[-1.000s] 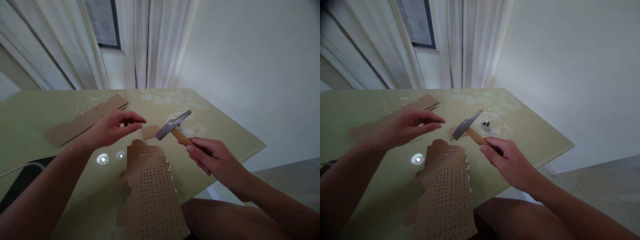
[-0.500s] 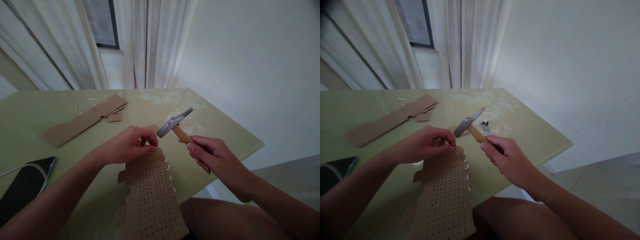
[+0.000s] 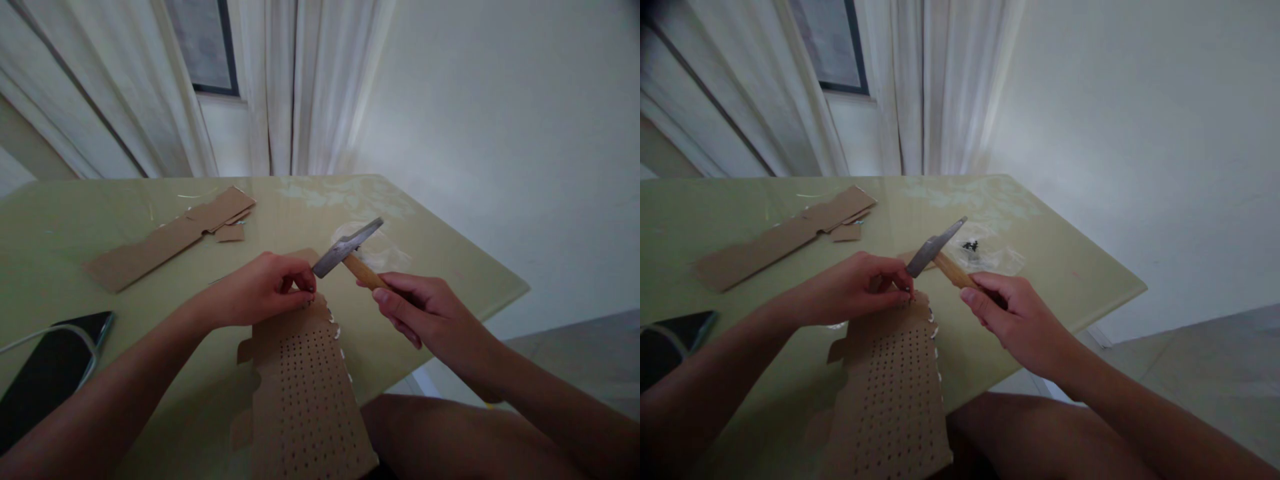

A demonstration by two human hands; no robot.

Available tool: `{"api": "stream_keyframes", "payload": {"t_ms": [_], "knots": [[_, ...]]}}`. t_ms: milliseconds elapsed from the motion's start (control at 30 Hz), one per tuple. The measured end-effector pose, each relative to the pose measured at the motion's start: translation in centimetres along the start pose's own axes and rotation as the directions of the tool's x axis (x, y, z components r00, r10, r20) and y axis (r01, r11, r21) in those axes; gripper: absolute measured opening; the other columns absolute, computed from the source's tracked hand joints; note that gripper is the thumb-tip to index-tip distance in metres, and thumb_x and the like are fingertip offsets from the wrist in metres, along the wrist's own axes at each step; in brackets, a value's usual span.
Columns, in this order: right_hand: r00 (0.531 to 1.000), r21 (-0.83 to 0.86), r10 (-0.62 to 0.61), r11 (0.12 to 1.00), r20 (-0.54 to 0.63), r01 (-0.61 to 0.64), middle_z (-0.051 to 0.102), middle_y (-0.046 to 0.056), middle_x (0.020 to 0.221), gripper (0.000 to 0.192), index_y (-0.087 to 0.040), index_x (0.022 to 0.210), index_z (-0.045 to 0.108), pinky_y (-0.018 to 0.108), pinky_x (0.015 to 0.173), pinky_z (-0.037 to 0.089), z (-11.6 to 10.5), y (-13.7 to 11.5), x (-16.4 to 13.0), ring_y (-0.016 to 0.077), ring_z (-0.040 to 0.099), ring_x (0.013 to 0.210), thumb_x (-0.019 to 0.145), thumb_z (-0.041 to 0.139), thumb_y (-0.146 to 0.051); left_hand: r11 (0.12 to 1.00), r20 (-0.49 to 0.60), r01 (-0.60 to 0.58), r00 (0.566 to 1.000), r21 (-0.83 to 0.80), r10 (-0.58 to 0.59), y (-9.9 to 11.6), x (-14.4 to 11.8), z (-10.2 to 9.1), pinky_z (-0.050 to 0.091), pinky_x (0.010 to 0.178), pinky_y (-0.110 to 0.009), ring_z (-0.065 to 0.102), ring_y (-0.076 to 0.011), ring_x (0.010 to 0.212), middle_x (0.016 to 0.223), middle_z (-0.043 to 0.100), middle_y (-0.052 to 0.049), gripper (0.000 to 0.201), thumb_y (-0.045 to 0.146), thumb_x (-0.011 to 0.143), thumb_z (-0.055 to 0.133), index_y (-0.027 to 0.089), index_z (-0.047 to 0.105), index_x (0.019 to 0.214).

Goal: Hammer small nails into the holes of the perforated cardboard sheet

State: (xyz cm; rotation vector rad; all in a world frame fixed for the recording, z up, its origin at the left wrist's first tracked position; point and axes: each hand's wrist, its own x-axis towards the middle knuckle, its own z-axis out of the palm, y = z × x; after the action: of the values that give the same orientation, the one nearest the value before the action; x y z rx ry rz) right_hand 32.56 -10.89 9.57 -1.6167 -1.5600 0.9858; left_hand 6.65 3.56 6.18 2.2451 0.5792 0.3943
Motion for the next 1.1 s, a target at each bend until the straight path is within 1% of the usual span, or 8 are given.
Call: {"api": "stream_keyframes", "payload": {"t_ms": [167,333,533,700,767,867,1000,1100], "knots": [[1.000,-0.023,-0.006,1.000,0.005,0.006,0.046,-0.006,0.062,0.036,-0.020,0.082,0.064,0.025,0.048,0.031,0.0,-0.2,0.0,0.0075,0.042,0.049,0.107,0.063,-0.046,1.000,-0.005,0.001,1.000,0.005,-0.001,0.0,0.0,0.0,0.040,0.058,-0.022,0.054,-0.0091,0.058,0.072,0.069,0.004,0.014,0.032,0.098,0.071,0.020,0.078,0.099],[1.000,-0.066,-0.014,0.998,0.021,0.015,0.047,-0.006,0.061,0.032,-0.020,0.085,0.068,0.026,0.048,0.032,0.0,-0.5,0.0,0.0086,0.042,0.049,0.106,0.063,-0.043,0.999,0.009,0.024,1.000,0.025,-0.024,0.3,0.1,-0.1,0.039,0.057,-0.022,0.055,-0.0097,0.059,0.072,0.070,0.003,0.014,0.030,0.096,0.071,0.021,0.080,0.100],[0.999,-0.085,-0.007,0.996,0.037,0.010,0.047,-0.006,0.060,0.032,-0.020,0.088,0.070,0.026,0.049,0.034,0.0,-0.8,0.0,0.0101,0.042,0.050,0.107,0.062,-0.045,1.000,0.004,0.014,1.000,0.015,-0.014,0.3,0.0,-0.1,0.040,0.058,-0.023,0.052,-0.0094,0.056,0.069,0.069,0.004,0.014,0.027,0.095,0.071,0.020,0.081,0.100],[0.999,-0.124,-0.020,0.992,0.026,0.023,0.047,-0.005,0.061,0.033,-0.020,0.090,0.072,0.027,0.049,0.032,0.0,-1.0,-0.1,0.0114,0.040,0.052,0.108,0.060,-0.046,1.000,0.011,0.026,1.000,0.002,-0.026,0.2,0.1,-0.1,0.039,0.057,-0.022,0.055,-0.0104,0.059,0.073,0.071,0.002,0.015,0.029,0.094,0.072,0.020,0.081,0.101],[0.998,-0.160,-0.034,0.986,0.050,0.041,0.050,-0.003,0.064,0.033,-0.020,0.092,0.073,0.027,0.050,0.032,-0.2,-0.9,-0.2,0.0121,0.041,0.055,0.108,0.060,-0.046,1.000,0.023,0.018,1.000,-0.006,-0.018,0.2,0.1,-0.1,0.038,0.057,-0.022,0.055,-0.0103,0.060,0.074,0.071,0.003,0.014,0.029,0.094,0.072,0.019,0.080,0.099],[0.996,-0.220,-0.056,0.973,0.076,0.072,0.058,-0.001,0.071,0.035,-0.021,0.092,0.073,0.027,0.053,0.035,-0.4,-0.8,-0.4,0.0132,0.047,0.062,0.109,0.060,-0.049,1.000,0.028,-0.012,1.000,-0.011,0.012,0.2,0.1,-0.2,0.037,0.057,-0.022,0.051,-0.0096,0.059,0.071,0.066,0.004,0.011,0.027,0.095,0.070,0.019,0.078,0.095],[0.994,-0.260,-0.076,0.961,0.080,0.095,0.060,-0.002,0.071,0.034,-0.022,0.097,0.075,0.028,0.056,0.037,-0.5,-1.0,-0.6,0.0139,0.051,0.064,0.110,0.059,-0.050,1.000,0.024,-0.015,1.000,-0.015,0.016,0.2,0.0,-0.2,0.036,0.058,-0.022,0.049,-0.0095,0.059,0.070,0.063,0.005,0.010,0.026,0.094,0.070,0.019,0.077,0.094],[0.992,-0.291,-0.084,0.951,0.090,0.107,0.061,-0.002,0.071,0.035,-0.022,0.095,0.074,0.028,0.057,0.037,-0.5,-1.1,-0.6,0.0138,0.052,0.064,0.111,0.058,-0.049,1.000,0.031,-0.010,0.999,-0.018,0.010,0.0,0.0,-0.1,0.035,0.057,-0.022,0.049,-0.0093,0.060,0.070,0.064,0.005,0.011,0.025,0.095,0.069,0.019,0.078,0.095]]}}
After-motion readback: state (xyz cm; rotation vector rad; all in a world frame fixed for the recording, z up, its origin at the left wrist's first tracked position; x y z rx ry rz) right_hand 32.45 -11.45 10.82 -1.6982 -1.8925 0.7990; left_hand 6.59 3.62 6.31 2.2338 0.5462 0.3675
